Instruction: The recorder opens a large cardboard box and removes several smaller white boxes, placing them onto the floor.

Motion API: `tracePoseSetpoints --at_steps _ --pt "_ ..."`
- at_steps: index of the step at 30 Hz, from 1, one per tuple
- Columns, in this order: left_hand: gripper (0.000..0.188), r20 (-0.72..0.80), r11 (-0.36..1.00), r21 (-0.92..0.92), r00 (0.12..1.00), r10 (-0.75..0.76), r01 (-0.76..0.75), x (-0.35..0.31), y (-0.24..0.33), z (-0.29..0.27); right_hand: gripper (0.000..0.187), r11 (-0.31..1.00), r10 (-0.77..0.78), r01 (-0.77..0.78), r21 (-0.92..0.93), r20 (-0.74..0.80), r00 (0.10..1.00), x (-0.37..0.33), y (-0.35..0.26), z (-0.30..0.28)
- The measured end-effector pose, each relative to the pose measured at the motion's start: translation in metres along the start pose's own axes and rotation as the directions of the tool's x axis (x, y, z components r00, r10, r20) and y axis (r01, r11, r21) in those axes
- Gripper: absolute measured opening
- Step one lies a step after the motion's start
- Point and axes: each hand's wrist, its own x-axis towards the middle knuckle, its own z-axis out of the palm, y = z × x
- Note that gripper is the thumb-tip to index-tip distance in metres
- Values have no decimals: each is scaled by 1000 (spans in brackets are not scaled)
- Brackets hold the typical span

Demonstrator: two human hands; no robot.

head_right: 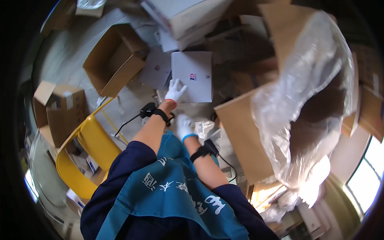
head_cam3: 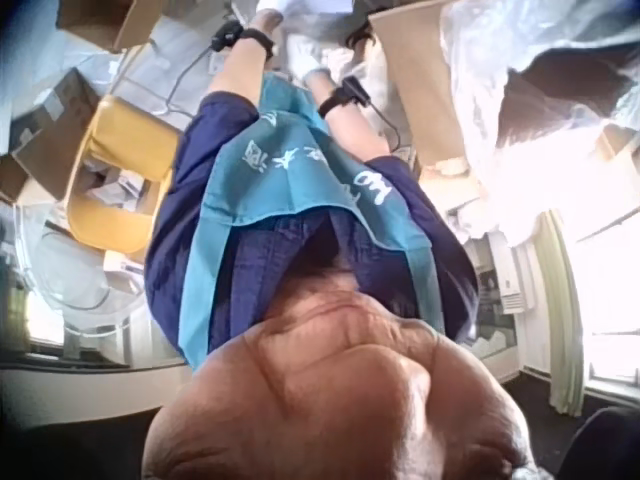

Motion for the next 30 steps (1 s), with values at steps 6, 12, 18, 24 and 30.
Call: tracePoseSetpoints --at_steps 6,12,18,24,30 --pt "74 -122 987 -92 983 -140 129 3 24 -16 42 936 -307 328 126 -164 938 -173 -75 -117" --pt "38 -418 665 -586 875 243 -464 -120 276 -66 17 695 18 412 589 -587 810 -294 -25 -317" --pt "37 -73 310 63 305 950 -949 -210 451 -45 18 422 690 293 858 -513 510 -248 139 -417" --pt "65 177 420 636 653 737 -647 -137 441 26 42 301 796 -164 939 -153 585 -89 356 -334" --pt "56 178 335 689 597 782 -643 -114 427 30 44 -17 810 -91 996 67 582 22 419 -274"
